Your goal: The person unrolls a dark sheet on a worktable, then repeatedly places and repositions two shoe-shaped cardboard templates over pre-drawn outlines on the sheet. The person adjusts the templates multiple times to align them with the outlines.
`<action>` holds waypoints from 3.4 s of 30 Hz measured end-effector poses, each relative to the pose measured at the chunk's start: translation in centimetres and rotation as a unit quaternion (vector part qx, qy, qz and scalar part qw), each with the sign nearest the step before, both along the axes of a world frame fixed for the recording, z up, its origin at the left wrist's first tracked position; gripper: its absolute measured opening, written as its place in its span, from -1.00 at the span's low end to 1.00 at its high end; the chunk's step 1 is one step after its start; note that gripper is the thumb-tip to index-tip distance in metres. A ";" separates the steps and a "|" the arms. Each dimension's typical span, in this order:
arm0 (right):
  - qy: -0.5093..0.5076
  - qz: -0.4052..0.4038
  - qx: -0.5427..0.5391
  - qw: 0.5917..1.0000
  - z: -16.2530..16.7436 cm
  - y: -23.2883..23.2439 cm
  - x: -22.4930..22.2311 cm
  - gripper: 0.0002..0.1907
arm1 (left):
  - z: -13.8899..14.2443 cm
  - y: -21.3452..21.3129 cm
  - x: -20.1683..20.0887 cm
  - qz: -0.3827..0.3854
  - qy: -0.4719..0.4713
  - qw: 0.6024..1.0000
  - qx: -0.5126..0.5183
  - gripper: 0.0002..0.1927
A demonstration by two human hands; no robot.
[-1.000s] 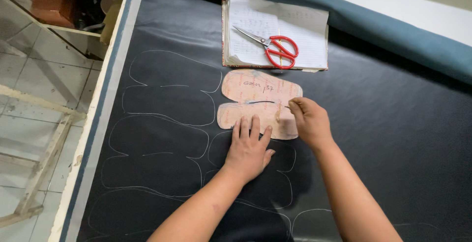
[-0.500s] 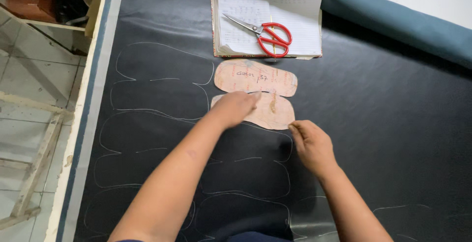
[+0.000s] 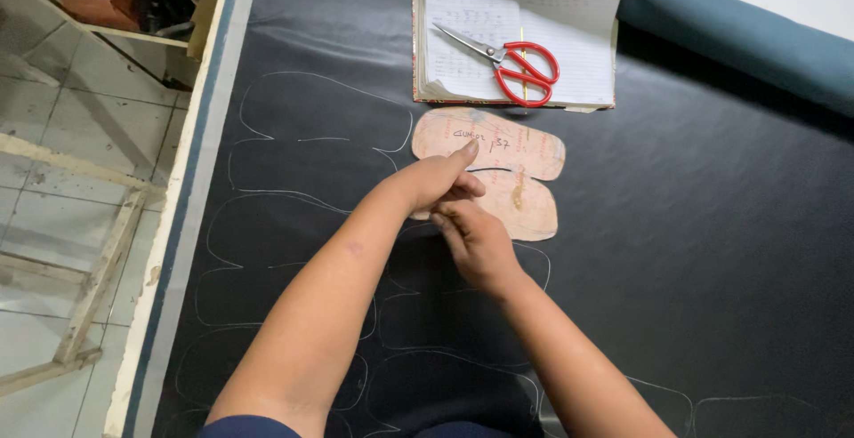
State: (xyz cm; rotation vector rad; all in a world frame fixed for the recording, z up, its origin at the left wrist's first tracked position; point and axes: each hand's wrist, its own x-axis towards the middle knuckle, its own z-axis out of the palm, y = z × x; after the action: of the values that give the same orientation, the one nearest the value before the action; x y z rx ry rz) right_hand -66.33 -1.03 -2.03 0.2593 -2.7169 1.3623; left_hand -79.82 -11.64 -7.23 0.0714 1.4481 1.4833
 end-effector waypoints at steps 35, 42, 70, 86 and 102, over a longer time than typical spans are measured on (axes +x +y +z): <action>0.060 -0.271 0.087 0.957 0.7 9.3 -3.2 -0.79 | 3.5 -2.0 8.8 0.111 0.644 0.754 -0.075 -0.79; -0.142 -0.374 0.099 0.911 0.4 10.2 1.8 -0.74 | 3.3 -1.7 9.6 0.096 0.672 0.728 -0.090 -0.76; -0.174 -0.468 -0.114 0.859 0.0 34.6 38.0 -0.54 | 0.9 7.3 26.8 0.055 0.683 0.631 -0.363 -0.44; -0.175 -0.306 -0.071 0.933 -0.4 38.6 36.1 -0.69 | 4.2 16.2 42.0 0.136 0.576 0.756 -0.282 -0.50; -0.094 -0.244 0.055 0.964 -1.0 37.9 36.8 -0.50 | 2.5 15.2 41.2 0.145 0.577 0.765 -0.249 -0.49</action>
State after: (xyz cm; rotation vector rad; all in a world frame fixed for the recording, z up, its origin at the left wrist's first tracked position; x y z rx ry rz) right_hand -29.49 36.86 -3.00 -0.5281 -2.7376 1.1417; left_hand -38.64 3.54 -4.76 0.5275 2.9346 1.2180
